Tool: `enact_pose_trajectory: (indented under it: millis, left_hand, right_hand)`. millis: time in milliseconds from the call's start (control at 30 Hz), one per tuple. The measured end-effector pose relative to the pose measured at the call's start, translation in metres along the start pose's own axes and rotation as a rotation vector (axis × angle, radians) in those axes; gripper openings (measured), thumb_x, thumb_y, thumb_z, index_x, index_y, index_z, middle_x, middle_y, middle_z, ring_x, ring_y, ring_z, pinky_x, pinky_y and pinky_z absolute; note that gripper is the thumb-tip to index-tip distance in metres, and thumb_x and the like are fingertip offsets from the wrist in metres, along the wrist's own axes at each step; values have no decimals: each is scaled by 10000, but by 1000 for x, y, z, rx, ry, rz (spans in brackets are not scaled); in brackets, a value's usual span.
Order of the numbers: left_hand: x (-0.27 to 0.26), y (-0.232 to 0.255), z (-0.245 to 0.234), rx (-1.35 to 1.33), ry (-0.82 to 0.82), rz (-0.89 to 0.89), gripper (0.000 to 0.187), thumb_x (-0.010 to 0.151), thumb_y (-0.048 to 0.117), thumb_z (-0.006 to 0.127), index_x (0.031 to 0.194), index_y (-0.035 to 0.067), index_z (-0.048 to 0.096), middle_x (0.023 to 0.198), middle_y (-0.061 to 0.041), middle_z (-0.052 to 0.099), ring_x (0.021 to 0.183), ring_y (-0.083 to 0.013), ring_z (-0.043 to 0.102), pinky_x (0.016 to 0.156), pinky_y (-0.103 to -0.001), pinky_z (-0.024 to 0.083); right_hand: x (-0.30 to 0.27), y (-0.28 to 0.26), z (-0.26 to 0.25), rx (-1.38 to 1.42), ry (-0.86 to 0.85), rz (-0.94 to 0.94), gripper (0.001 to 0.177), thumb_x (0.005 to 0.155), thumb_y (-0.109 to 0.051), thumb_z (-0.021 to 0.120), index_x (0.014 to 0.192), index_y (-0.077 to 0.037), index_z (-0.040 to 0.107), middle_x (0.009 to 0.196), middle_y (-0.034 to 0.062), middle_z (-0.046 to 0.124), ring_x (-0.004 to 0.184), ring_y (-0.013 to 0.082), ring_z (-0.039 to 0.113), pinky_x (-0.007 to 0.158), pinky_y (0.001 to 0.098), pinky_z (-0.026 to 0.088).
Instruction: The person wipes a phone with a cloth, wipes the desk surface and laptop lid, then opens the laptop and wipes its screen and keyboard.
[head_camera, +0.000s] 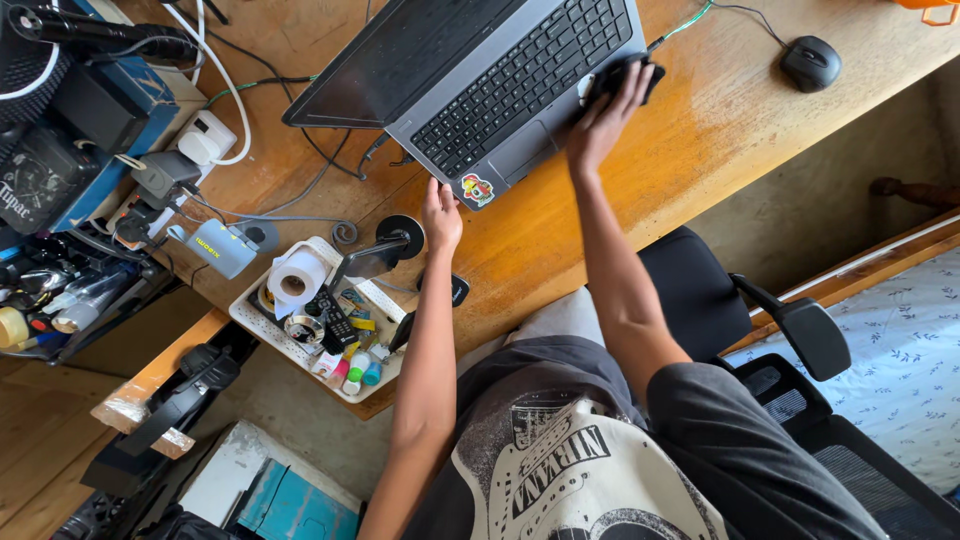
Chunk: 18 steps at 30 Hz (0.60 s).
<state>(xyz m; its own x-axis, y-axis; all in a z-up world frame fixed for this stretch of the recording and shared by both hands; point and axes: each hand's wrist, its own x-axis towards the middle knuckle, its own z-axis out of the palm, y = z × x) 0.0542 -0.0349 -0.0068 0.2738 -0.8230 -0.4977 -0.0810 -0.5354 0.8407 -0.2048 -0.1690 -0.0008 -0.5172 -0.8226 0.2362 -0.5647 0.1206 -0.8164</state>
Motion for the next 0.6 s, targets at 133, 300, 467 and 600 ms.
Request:
enact_pose_trajectory:
  millis: [133, 300, 467, 600]
  left_hand:
    - [-1, -1, 3, 76, 27, -4, 370, 1099, 185, 446, 1415, 9, 527, 1108, -139, 721, 885, -196, 710, 790, -316, 590]
    - [1, -5, 1, 100, 21, 47, 347, 1103, 178, 456, 1396, 10, 535, 1123, -141, 710, 903, -209, 719, 783, -318, 605]
    - [-2, 1, 3, 76, 36, -5, 415, 1101, 189, 441, 1484, 30, 454, 1224, -158, 667, 981, -214, 718, 831, -330, 605]
    - [-3, 2, 4, 98, 32, -62, 461, 1094, 205, 432, 1529, 54, 411, 1261, -168, 659, 1026, -213, 708, 851, -327, 592]
  right_hand:
    - [-101, -17, 6, -12, -343, -232, 587, 1025, -98, 467, 1596, -58, 336, 1651, 225, 263, 1533, 439, 261, 1274, 570, 191]
    - [-135, -2, -18, -177, -790, -425, 514, 996, -95, 402, 1468, -138, 600, 1519, 193, 530, 1455, 391, 428, 1271, 553, 238]
    - [12, 19, 5, -94, -96, -187, 515, 1156, -259, 394, 1641, -110, 301, 1715, 244, 206, 1610, 426, 240, 1351, 511, 222]
    - [33, 6, 42, -6, -67, -108, 507, 1132, -188, 405, 1620, -82, 316, 1692, 226, 301, 1575, 399, 329, 1319, 492, 296]
